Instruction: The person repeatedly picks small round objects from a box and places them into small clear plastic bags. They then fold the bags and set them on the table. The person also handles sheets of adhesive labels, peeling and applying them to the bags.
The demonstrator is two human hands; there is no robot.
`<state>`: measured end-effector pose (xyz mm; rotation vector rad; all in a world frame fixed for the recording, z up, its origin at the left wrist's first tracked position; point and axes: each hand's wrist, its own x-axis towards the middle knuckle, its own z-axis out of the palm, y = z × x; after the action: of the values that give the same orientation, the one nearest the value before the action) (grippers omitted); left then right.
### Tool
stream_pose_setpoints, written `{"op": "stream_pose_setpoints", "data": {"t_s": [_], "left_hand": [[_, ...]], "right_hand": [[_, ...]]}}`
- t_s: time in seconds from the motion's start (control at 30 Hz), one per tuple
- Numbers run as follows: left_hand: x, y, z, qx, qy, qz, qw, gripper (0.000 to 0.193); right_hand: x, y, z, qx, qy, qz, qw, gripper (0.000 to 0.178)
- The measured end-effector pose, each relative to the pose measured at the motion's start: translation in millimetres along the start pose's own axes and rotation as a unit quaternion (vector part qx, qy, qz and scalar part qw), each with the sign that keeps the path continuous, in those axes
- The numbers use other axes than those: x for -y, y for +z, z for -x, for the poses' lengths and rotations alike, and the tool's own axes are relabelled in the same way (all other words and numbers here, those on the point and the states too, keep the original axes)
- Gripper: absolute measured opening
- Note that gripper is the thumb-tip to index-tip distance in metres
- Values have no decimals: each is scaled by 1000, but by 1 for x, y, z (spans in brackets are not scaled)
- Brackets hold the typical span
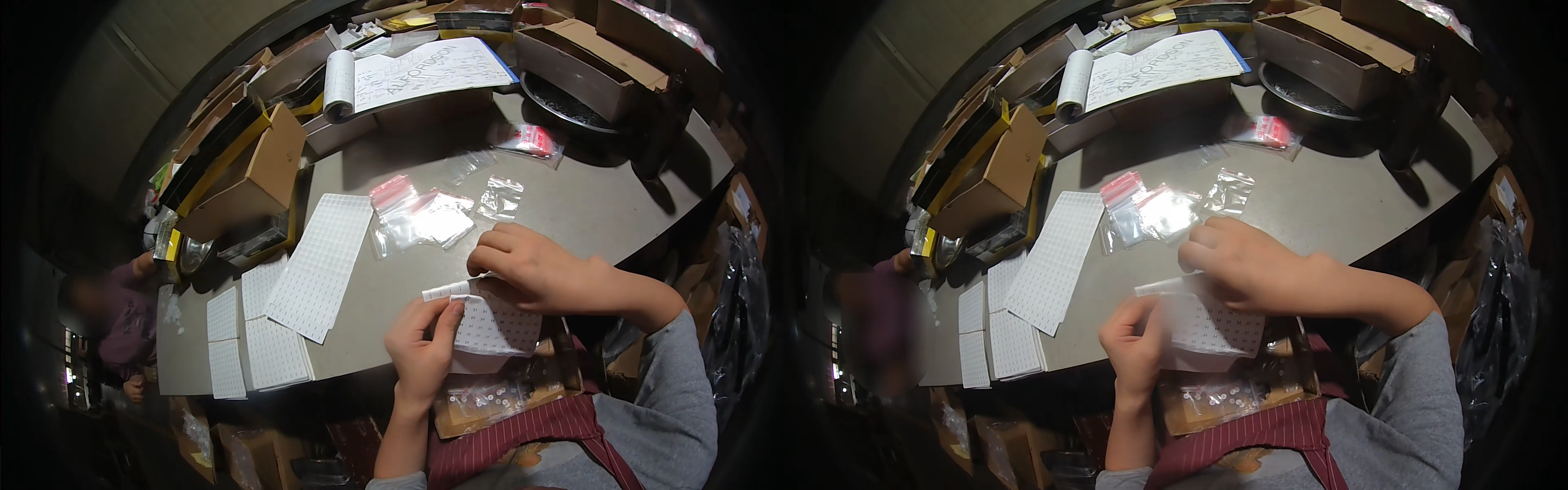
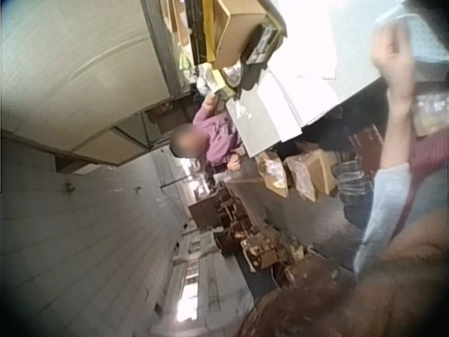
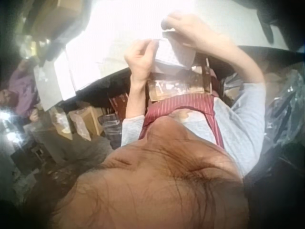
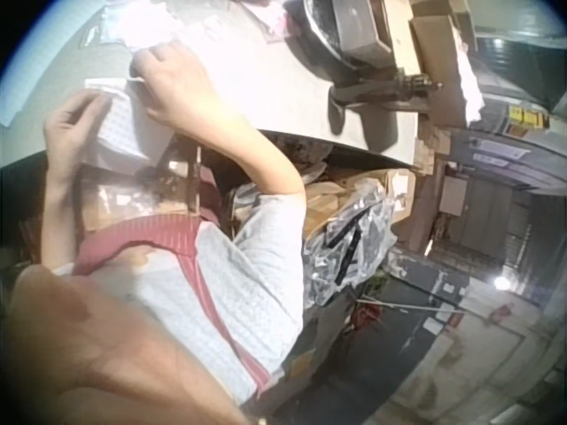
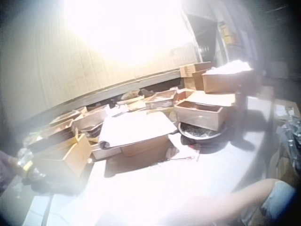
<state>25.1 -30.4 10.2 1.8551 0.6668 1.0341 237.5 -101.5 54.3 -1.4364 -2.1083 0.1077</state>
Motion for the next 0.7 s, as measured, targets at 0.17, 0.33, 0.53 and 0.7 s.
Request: {"op": "stream_pose_setpoints", "data": {"t_s": [0.17, 0.33, 0.53, 0.7], "left_hand": [[1, 6, -3, -5, 9, 6, 1000, 8], [1, 7, -6, -3, -21, 14, 1000, 9], [17, 2, -13, 10, -130, 88, 988, 12], [15, -2, -17, 39, -101, 59, 992, 13]], "right_hand": [[3, 12, 9, -25, -22, 118, 992, 26], [5, 14, 11, -54, -59, 150, 985, 22], [-51, -16, -4, -99, 159, -109, 976, 17], [-122, -34, -29, 78, 317, -104, 939, 27]]}}
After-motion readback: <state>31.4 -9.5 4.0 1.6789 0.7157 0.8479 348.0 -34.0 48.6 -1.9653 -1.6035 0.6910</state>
